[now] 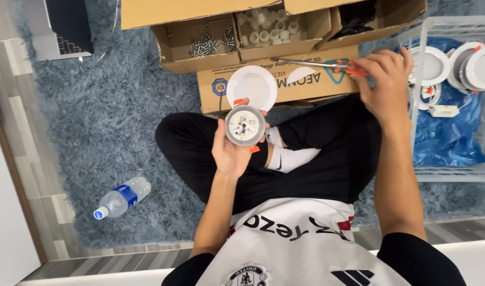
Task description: Disassembling a circular LED light fixture using a screwdriver while sitting on the floor surrounded by boxes of parts.
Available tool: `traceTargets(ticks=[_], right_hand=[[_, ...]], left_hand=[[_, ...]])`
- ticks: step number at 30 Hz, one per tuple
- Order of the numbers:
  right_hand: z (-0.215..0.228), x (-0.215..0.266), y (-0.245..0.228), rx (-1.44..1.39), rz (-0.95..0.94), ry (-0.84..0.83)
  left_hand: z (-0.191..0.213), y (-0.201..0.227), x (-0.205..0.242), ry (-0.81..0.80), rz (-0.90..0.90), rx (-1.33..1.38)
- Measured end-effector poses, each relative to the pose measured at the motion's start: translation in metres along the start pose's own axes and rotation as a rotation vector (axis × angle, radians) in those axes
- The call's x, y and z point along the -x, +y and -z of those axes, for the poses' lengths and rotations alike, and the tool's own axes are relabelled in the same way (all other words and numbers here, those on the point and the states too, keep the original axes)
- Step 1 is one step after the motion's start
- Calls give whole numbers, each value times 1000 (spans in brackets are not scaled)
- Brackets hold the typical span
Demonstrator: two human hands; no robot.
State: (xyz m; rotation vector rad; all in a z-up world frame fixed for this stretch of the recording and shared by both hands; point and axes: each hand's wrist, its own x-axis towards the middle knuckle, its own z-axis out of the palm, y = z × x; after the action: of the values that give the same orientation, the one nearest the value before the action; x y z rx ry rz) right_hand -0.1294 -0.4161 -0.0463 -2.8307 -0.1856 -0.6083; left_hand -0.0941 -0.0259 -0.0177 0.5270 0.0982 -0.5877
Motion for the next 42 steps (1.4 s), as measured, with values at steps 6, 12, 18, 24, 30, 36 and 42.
traceTargets(ticks=[6, 12, 18, 24, 30, 36, 42], right_hand=[[37, 14, -28, -415, -108, 77], [72, 38, -55, -692, -136, 298], [90, 50, -77, -1032, -108, 435], [87, 33, -101, -942, 82, 593], [88, 25, -111, -936, 31, 562], [94, 25, -114, -945, 45, 517], [100, 22, -120, -950, 88, 502]], left_hand=[[0, -6, -2, -42, 24, 9], [-8, -10, -6, -107, 6, 8], [-17, -13, -8, -116, -14, -49], [-23, -15, -4, -176, -20, -174], [-24, -18, -1, -245, -54, -195], [-20, -21, -1, -242, -55, -212], [-20, -21, 0, -229, -53, -228]])
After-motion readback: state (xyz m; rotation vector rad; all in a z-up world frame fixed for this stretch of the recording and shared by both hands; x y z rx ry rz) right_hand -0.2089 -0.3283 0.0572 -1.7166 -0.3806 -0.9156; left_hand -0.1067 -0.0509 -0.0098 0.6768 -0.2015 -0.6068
